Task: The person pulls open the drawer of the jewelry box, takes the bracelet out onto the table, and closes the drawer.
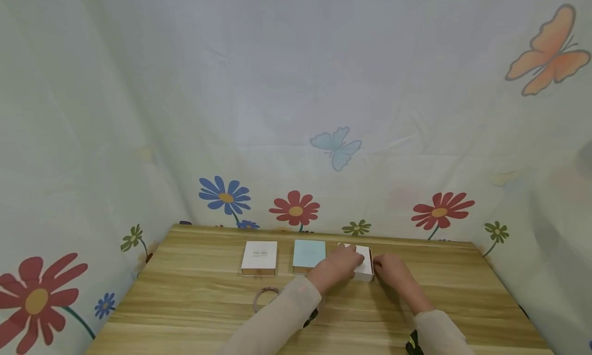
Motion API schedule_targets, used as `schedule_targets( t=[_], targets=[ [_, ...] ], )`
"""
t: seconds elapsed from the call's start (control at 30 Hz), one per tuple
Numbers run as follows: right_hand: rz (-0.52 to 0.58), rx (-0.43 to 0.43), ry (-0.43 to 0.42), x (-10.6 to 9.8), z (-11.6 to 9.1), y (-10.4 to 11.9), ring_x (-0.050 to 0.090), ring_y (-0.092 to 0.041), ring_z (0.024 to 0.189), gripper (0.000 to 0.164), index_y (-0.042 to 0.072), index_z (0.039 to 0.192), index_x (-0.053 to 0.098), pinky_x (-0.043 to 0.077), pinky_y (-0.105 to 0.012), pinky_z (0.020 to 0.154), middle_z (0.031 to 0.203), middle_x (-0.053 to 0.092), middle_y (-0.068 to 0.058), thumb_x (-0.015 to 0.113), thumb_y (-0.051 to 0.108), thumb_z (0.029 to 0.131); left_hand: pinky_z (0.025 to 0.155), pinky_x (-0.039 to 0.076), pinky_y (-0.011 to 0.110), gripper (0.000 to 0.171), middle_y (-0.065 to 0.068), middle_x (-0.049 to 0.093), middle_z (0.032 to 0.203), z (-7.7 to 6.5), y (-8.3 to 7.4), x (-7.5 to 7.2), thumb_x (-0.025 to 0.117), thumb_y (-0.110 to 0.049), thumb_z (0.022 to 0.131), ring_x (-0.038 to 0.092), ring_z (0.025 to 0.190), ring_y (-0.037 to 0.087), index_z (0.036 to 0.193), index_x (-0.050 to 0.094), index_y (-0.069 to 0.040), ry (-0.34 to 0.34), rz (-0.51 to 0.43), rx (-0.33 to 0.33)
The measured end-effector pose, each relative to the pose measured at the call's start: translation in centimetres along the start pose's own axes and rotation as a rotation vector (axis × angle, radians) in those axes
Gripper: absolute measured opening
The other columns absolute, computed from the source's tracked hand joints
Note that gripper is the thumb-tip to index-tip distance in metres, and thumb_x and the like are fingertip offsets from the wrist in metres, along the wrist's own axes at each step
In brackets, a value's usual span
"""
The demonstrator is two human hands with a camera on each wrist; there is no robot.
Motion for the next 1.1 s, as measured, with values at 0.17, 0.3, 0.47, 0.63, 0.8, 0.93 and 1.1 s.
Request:
schedule_targets(
  t=[0.17,0.3,0.47,0.63,0.8,0.93,1.1],
  targets=[
    [0.008,0.006,0.007,0.0,-0.1,-0.1,0.046,-0.015,0.063,0.021,0.01,0.073,0.068,0.045,-0.037,0.062,0.068,0.059,-0.001,0.065,0.001,0.093,0.082,0.049,0.026,0.025,-0.005,0.064,0.102,0.1,0.1,0.2,0.08,-0.03,0.089,0.058,0.094,0.009,0.112,0.071,-0.026,-0.004,-0.005,-0.007],
    [0.007,0.006,0.008,0.0,-0.1,-0.1,0.046,-0.015,0.063,0.021,0.01,0.073,0.067,0.044,-0.036,0.061,0.067,0.059,0.0,0.065,0.001,0.093,0.081,0.048,0.026,0.025,-0.005,0.064,0.103,0.2,0.1,0.5,0.081,-0.031,0.089,0.058,0.092,0.01,0.111,0.071,-0.026,-0.009,-0.01,-0.01],
    [0.009,0.002,0.016,-0.2,-0.2,-0.2,0.048,-0.015,0.065,0.02,0.01,0.075,0.069,0.045,-0.037,0.062,0.07,0.061,-0.001,0.065,0.003,0.093,0.082,0.048,0.026,0.025,-0.006,0.063,0.103,0.5,0.2,0.8,0.08,-0.032,0.089,0.057,0.093,0.009,0.112,0.071,-0.028,-0.006,-0.015,-0.016],
    [0.013,0.008,0.024,-0.3,-0.3,-0.6,0.051,-0.016,0.067,0.017,0.01,0.078,0.071,0.047,-0.039,0.064,0.074,0.065,-0.002,0.066,0.003,0.093,0.081,0.048,0.026,0.028,-0.006,0.063,0.105,0.5,0.2,0.8,0.08,-0.032,0.09,0.057,0.094,0.009,0.116,0.071,-0.028,0.006,-0.037,-0.026],
    [0.016,0.015,0.036,-0.4,-0.4,-0.8,0.051,-0.016,0.068,0.015,0.009,0.081,0.072,0.047,-0.039,0.065,0.075,0.065,-0.002,0.066,0.004,0.094,0.08,0.048,0.026,0.029,-0.005,0.063,0.107,0.4,0.2,0.6,0.08,-0.032,0.09,0.057,0.094,0.011,0.117,0.071,-0.027,0.013,-0.053,-0.034],
    [0.019,0.016,0.044,-0.5,-0.5,-0.8,0.051,-0.016,0.068,0.015,0.009,0.081,0.073,0.047,-0.039,0.065,0.075,0.065,-0.003,0.066,0.004,0.094,0.08,0.049,0.026,0.028,-0.005,0.063,0.108,0.4,0.2,0.7,0.079,-0.032,0.09,0.058,0.095,0.011,0.117,0.07,-0.028,0.016,-0.043,-0.033],
    [0.023,0.018,0.054,-0.5,-0.6,-1.1,0.055,-0.017,0.07,0.013,0.007,0.085,0.074,0.049,-0.041,0.067,0.079,0.069,-0.005,0.066,0.004,0.094,0.078,0.049,0.026,0.025,-0.006,0.062,0.106,0.5,0.2,0.7,0.078,-0.032,0.091,0.058,0.093,0.011,0.114,0.07,-0.029,0.018,-0.029,-0.031]
  ],
)
Point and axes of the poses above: each hand's wrist, its own z-axis towards the middle knuckle, its own x-axis out of the palm, y = z × x, the point moved 8 cm from there along z, towards the middle knuckle
